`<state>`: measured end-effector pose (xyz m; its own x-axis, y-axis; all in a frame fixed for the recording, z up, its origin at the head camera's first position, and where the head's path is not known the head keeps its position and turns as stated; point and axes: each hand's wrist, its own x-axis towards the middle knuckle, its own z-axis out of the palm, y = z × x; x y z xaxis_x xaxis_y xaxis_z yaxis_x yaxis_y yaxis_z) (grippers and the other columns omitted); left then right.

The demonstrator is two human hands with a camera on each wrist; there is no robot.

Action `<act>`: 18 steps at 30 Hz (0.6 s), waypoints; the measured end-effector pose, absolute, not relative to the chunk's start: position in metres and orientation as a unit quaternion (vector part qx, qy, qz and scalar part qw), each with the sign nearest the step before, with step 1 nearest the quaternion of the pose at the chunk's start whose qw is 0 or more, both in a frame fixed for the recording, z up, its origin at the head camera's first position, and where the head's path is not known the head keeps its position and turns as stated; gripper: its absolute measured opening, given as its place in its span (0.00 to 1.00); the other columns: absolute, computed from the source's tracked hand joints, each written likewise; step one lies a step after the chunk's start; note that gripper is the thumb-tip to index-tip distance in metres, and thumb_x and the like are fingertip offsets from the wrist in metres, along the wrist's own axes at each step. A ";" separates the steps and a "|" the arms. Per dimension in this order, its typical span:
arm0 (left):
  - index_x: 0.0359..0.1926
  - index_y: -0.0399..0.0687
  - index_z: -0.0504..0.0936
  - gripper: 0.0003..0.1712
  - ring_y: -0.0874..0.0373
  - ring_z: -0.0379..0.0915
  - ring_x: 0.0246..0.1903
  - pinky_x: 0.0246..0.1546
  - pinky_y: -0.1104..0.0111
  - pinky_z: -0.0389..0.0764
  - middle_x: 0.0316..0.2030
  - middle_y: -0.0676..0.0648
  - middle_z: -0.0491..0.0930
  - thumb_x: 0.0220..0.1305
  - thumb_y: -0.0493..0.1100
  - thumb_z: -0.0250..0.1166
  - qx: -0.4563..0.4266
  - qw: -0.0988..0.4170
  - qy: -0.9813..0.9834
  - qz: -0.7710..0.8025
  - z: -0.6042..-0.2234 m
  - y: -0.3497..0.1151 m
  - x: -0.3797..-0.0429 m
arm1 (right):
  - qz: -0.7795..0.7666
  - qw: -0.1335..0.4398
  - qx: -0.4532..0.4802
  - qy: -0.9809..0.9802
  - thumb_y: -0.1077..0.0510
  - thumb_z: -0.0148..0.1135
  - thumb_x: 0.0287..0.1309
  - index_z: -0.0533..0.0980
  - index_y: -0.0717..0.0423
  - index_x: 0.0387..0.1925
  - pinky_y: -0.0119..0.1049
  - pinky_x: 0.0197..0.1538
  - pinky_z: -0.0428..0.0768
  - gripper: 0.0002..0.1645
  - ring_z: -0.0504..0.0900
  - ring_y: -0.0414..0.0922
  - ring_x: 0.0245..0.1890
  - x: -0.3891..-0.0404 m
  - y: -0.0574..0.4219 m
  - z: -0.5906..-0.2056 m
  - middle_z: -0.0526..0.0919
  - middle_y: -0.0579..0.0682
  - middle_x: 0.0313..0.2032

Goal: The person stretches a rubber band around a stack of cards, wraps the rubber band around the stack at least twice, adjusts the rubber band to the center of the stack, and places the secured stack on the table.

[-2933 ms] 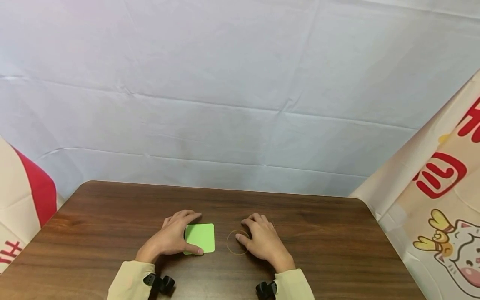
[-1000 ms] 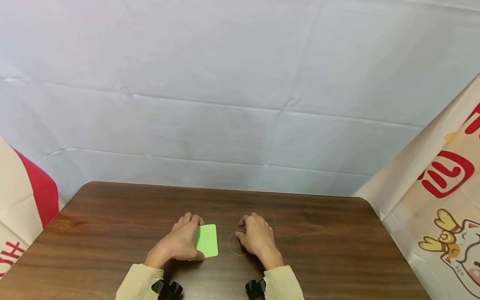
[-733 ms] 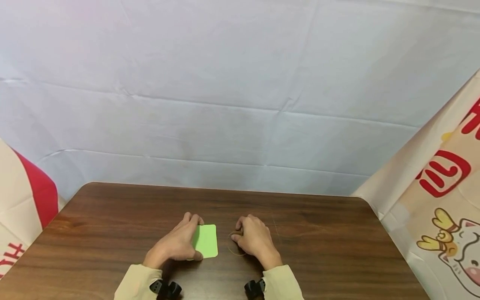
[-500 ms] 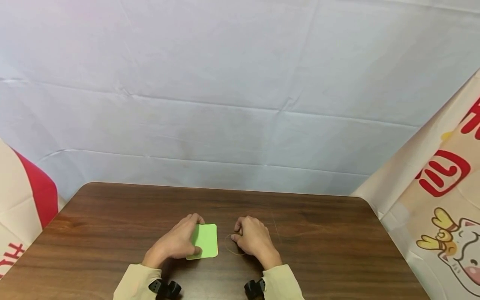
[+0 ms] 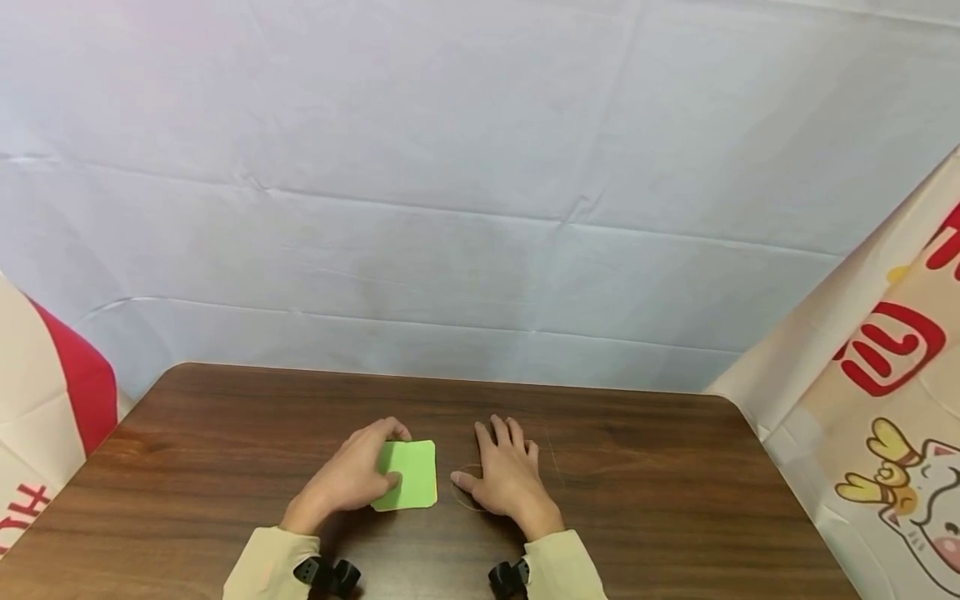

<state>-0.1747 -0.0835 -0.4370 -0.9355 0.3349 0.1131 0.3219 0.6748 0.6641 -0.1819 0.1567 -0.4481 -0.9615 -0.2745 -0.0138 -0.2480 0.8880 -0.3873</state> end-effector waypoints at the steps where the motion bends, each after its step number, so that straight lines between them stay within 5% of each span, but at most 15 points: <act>1: 0.49 0.44 0.77 0.24 0.54 0.68 0.35 0.38 0.57 0.72 0.40 0.50 0.75 0.49 0.28 0.70 0.179 0.001 0.914 0.363 -0.437 -0.084 -0.175 | -0.190 0.050 -0.136 0.971 0.39 0.68 0.63 0.66 0.59 0.73 0.70 0.65 0.57 0.46 0.55 0.64 0.74 -0.182 0.156 -0.448 0.60 0.64 0.73; 8: 0.46 0.47 0.78 0.24 0.56 0.68 0.34 0.37 0.58 0.71 0.39 0.51 0.76 0.47 0.28 0.72 0.178 -0.051 0.912 0.366 -0.439 -0.084 -0.177 | -0.184 0.042 -0.155 0.970 0.43 0.71 0.61 0.78 0.55 0.64 0.66 0.61 0.66 0.34 0.66 0.63 0.68 -0.182 0.156 -0.447 0.70 0.62 0.68; 15: 0.43 0.48 0.79 0.22 0.57 0.68 0.32 0.35 0.59 0.72 0.37 0.52 0.76 0.48 0.25 0.70 0.180 -0.081 0.906 0.375 -0.440 -0.084 -0.177 | -0.191 -0.027 -0.184 0.964 0.55 0.77 0.54 0.90 0.44 0.37 0.60 0.53 0.75 0.07 0.78 0.55 0.51 -0.181 0.157 -0.449 0.82 0.52 0.50; 18: 0.42 0.49 0.79 0.21 0.58 0.68 0.32 0.34 0.60 0.72 0.36 0.53 0.76 0.49 0.25 0.69 0.180 -0.084 0.904 0.377 -0.440 -0.084 -0.177 | -0.198 -0.043 -0.187 0.961 0.58 0.78 0.53 0.89 0.43 0.29 0.55 0.50 0.78 0.05 0.78 0.49 0.46 -0.182 0.158 -0.450 0.82 0.45 0.42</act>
